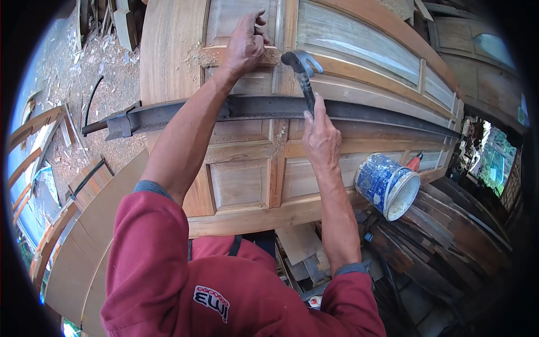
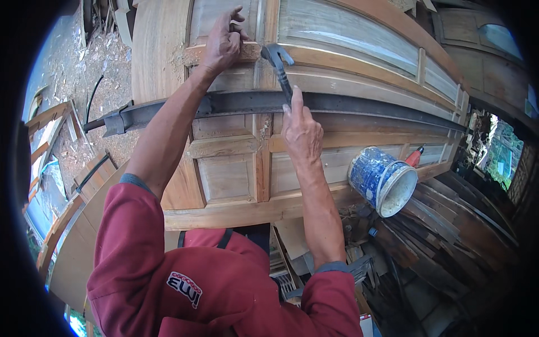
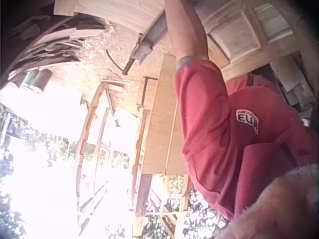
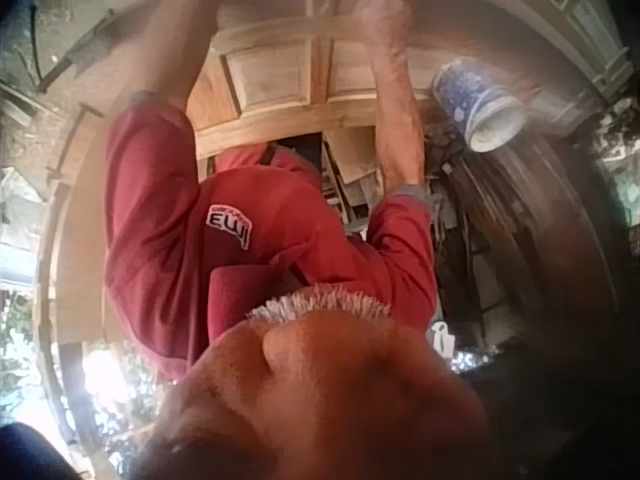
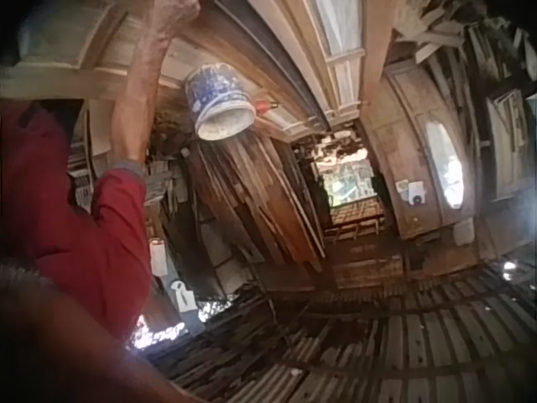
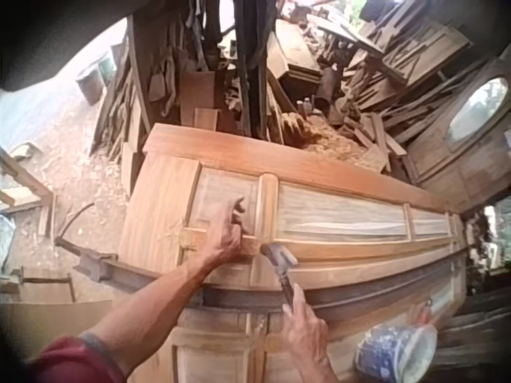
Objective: The person selects metal bits from a tray and puts them into a bucket, then walks to a wooden door where they use a hammer to drive a nail and a power drill to create holes in the wood.
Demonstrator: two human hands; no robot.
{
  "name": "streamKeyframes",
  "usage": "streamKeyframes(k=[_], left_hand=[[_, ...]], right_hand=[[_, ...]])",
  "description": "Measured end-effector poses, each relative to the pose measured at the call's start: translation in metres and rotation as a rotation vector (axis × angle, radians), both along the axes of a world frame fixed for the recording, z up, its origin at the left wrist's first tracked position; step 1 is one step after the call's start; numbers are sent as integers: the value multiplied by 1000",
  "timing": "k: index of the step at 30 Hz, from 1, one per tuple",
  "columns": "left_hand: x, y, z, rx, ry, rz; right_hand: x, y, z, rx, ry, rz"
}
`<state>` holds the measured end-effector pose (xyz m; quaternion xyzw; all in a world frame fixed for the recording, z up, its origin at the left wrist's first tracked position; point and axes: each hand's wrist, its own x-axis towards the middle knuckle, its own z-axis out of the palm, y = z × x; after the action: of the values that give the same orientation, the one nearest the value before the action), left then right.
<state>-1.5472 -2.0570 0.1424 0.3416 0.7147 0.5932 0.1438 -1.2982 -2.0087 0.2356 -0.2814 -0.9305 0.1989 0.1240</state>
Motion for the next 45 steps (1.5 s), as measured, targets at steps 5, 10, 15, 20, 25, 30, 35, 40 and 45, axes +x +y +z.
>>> streamKeyframes(k=[5,10,15,20,25,30,35,40,45], left_hand=[[-2,-3,-4,-10,37,-2],[4,-2,-2,-64,-34,-38],[0,0,-7,-27,25,-36],[1,3,-5,-31,-6,-44],[-4,-2,-6,-28,-29,-19],[1,0,-1,-22,-74,-63],[-2,0,1,-68,-73,-71],[0,8,10,-150,130,-96],[-5,-8,36,-161,-343,-124]], right_hand=[[4,-14,-2,-25,265,-93],[-2,-3,11,-129,-137,-58],[-6,-8,-8,29,204,-48],[-6,-7,-3,-63,-35,-52],[-8,-4,1,-77,-165,-53],[-9,-5,-2,-92,-290,-55],[32,-18,27,-298,-9,-198],[132,-76,27,-559,-166,-460],[206,-130,-4,-665,-222,-615]])
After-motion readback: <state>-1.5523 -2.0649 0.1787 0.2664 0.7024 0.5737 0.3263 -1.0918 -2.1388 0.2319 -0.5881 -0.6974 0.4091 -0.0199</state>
